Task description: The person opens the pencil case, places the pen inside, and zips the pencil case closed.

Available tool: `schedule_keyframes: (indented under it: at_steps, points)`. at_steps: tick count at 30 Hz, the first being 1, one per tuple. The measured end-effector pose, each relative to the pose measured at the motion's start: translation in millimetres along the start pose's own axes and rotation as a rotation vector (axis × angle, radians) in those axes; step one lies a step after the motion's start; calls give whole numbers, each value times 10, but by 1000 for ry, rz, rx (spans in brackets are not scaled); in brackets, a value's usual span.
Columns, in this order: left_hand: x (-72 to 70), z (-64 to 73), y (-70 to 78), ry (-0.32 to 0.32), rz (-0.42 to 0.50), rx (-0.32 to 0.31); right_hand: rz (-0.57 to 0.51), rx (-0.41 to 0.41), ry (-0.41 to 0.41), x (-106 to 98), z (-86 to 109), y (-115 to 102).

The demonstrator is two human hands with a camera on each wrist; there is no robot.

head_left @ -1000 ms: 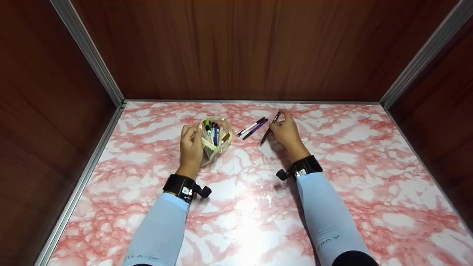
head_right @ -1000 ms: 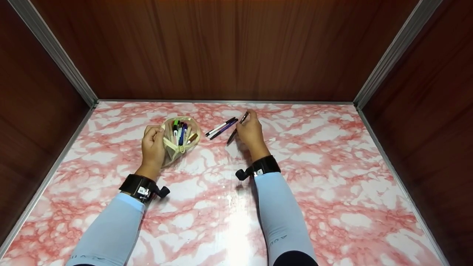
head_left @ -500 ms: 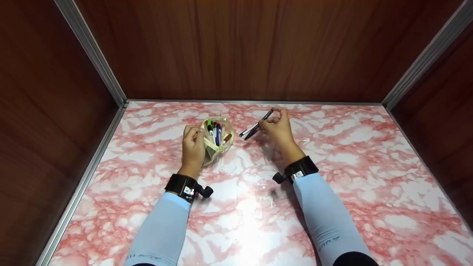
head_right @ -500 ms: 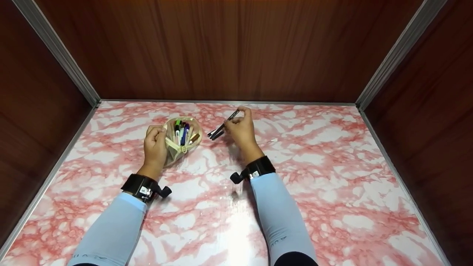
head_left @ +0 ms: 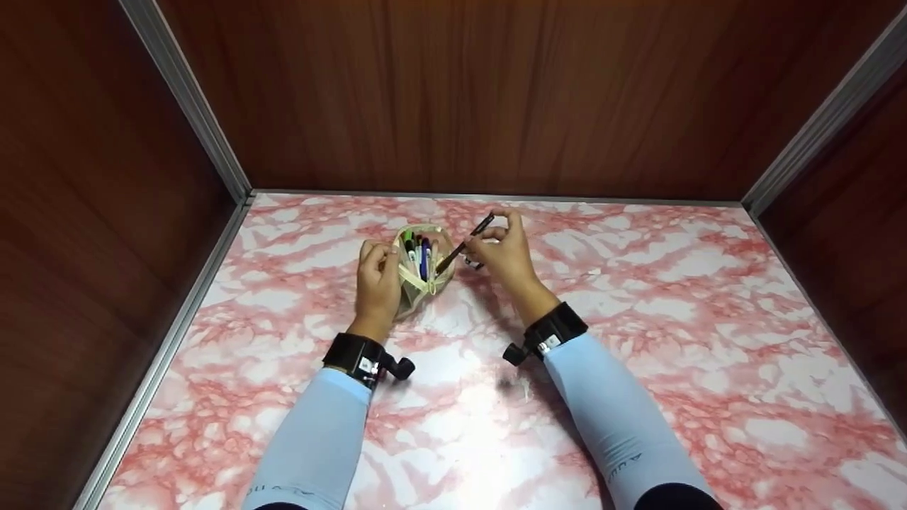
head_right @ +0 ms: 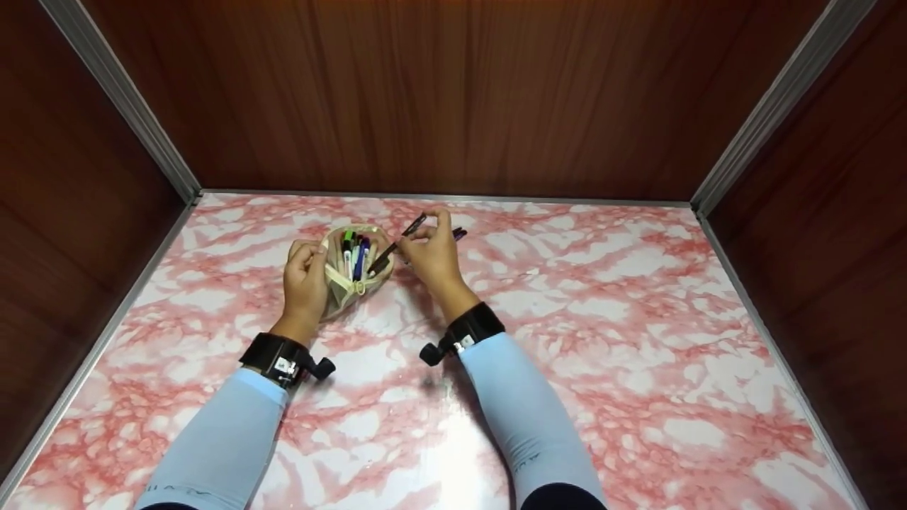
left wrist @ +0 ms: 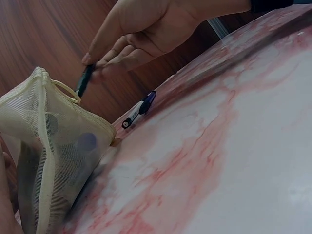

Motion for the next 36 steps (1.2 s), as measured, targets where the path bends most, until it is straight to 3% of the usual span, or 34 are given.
schedule_keyframes:
  at_steps: [5, 11, 16, 19, 24, 30, 36]
  points:
    - [17, 14, -4, -3, -23, -6, 84, -12, -68, 210, 25, -37]
    - [17, 13, -10, -15, -51, -19, 174, 56, -220, 503, 86, 44]
    - [4, 15, -3, -9, -62, -25, 310, 17, -323, 689, 125, 38]
    - [3, 23, -5, -11, -69, -44, 365, -11, -334, 727, 128, 17]
    - [11, 27, -8, -19, -73, -51, 461, -31, -290, 643, 103, -19]
    - [12, 13, 3, -12, -68, -20, 497, 4, -251, 342, 13, 4]
    - [-16, 9, 22, 20, -62, 15, 626, -98, -194, -59, -130, -12]
Point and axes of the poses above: each hand's wrist, its own z-axis away from the middle knuckle, its own x-axis out of the palm, y = z × x, the point moved 9 cm from there along -z, towards the middle knuckle, and after that the axes turned 4 degrees about z, right-handed, at the moved point
